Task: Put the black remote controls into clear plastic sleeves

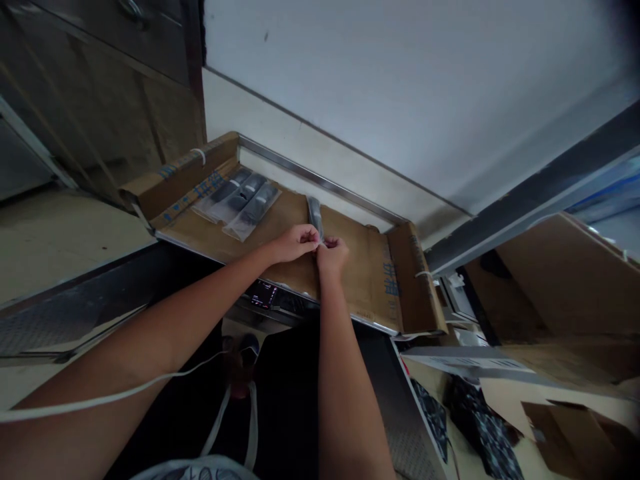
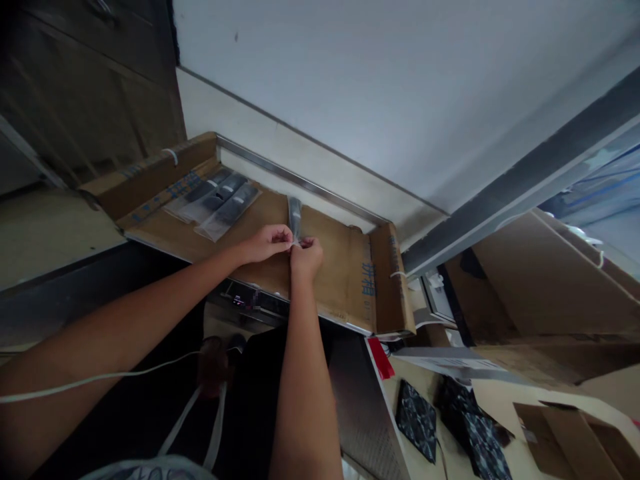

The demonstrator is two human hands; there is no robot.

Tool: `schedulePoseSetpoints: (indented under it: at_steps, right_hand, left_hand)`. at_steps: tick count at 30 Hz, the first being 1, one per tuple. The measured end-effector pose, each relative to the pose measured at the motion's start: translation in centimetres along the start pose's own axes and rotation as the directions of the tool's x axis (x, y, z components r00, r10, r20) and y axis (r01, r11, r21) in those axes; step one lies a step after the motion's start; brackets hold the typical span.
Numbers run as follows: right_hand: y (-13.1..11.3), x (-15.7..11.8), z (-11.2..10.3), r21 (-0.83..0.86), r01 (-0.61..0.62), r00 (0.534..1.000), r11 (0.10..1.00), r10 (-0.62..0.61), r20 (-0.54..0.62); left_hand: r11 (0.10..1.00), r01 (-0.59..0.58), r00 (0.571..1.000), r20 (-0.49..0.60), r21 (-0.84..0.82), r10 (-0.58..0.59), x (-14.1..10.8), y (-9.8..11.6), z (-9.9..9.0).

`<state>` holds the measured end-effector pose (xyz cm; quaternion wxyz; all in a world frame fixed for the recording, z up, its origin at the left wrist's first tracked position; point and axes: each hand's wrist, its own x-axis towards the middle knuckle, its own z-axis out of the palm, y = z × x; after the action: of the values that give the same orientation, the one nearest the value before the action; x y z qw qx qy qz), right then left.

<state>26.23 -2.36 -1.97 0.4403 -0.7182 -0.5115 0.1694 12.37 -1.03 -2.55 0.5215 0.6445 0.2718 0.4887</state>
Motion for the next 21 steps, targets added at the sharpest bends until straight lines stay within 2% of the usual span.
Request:
schedulePoseSetpoints:
  at_steps: [5, 9, 11, 15, 21]
  right_hand:
    - [-0.3, 0.0, 0.2, -0.103, 0.016, 0.999, 0.995, -0.013, 0.032]
    - [-0.3, -0.1, 0.2, -0.097, 0.047, 0.998, 0.994, -0.043, 0.042]
    - [-0.3, -0.3, 0.1, -0.090, 0.062, 0.997, 0.994, -0.058, 0.046]
    - [-0.7, -1.0, -0.2, -0.129, 0.105, 0.994, 0.986, -0.099, 0.049]
    - [-1.0, -2.9, -1.7, -0.245, 0.117, 0.992, 0.963, -0.101, 0.076]
  left_hand:
    - [1.000, 0.004, 1.000, -0.019, 0.020, -0.004, 0.1, 0.0, 0.0]
    - [0.999, 0.012, 0.999, -0.051, 0.040, -0.010, 0.1, 0.0, 0.2]
    - [0.999, 0.040, 0.994, -0.103, 0.024, -0.037, 0.2, 0.1, 0.1]
    - [0.996, 0.079, 0.956, -0.287, 0.031, -0.066, 0.5, 0.1, -0.1]
    - [0.996, 0.088, 0.946, -0.315, 0.017, -0.078, 0.7, 0.0, -0.3]
